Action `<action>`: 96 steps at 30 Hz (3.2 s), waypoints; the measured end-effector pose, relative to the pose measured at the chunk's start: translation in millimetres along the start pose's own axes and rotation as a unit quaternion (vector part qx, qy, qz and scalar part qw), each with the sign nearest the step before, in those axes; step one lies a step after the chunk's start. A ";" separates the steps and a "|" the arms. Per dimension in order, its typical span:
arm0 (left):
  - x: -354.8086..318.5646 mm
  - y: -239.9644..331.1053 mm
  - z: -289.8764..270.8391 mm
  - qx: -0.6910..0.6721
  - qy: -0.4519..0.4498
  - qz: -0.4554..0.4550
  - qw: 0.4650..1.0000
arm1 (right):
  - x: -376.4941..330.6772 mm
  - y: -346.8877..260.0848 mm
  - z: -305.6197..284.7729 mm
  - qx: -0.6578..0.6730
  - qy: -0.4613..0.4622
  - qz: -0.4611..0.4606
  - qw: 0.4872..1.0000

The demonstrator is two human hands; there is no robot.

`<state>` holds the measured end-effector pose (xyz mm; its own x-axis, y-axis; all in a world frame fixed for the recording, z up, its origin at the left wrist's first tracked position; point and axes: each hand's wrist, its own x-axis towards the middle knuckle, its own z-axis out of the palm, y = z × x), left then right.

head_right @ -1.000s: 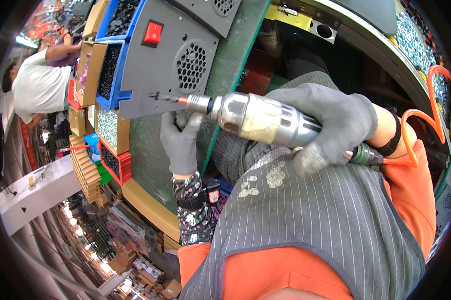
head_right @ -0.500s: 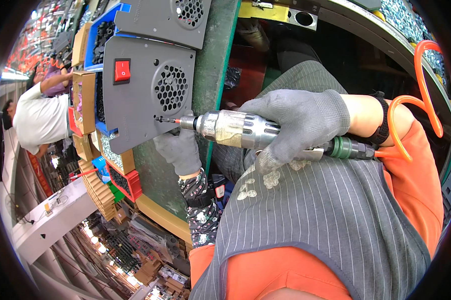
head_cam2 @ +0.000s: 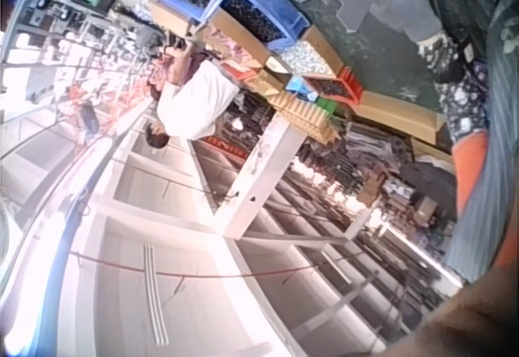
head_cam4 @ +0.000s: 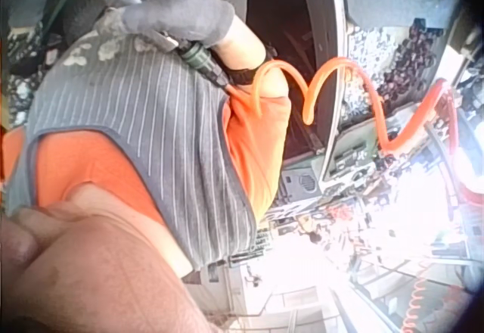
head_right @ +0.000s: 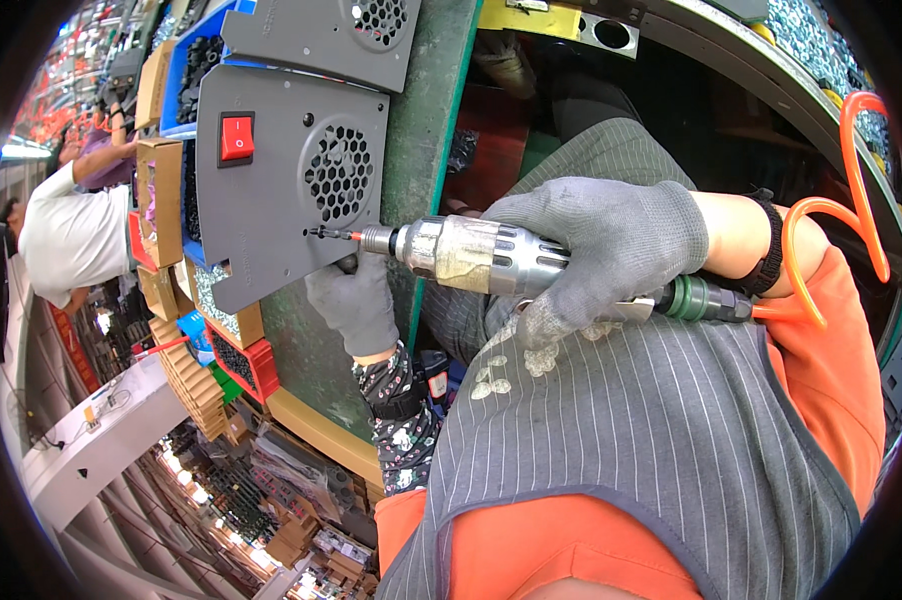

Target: The worker is assembling electronic components, specifically attaching fans and internal parts to metal power supply housings.

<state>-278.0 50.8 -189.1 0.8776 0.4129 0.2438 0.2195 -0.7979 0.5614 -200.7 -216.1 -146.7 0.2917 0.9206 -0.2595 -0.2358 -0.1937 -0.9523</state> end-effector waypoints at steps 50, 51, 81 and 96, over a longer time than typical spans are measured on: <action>45.9 -13.7 -28.6 -0.106 -0.108 0.133 0.979 | 2.7 -31.2 -4.5 0.110 -0.041 0.153 0.981; 46.0 -14.0 -28.5 -0.108 -0.107 0.129 0.980 | 1.7 -32.4 -5.2 0.109 -0.040 0.160 0.980; 43.8 -19.5 -32.5 -0.058 -0.081 0.251 0.963 | 4.7 -46.5 30.8 0.202 -0.002 0.085 0.976; 42.0 -44.4 -52.1 -0.575 -0.061 -0.265 0.772 | -14.8 -27.4 19.5 -0.041 0.028 0.035 0.998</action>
<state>-273.1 126.5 -162.6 0.8432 0.4477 -0.2976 0.0990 0.4147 0.9045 -216.6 -217.8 -113.6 0.3284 0.8845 -0.3313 -0.1815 -0.2851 -0.9412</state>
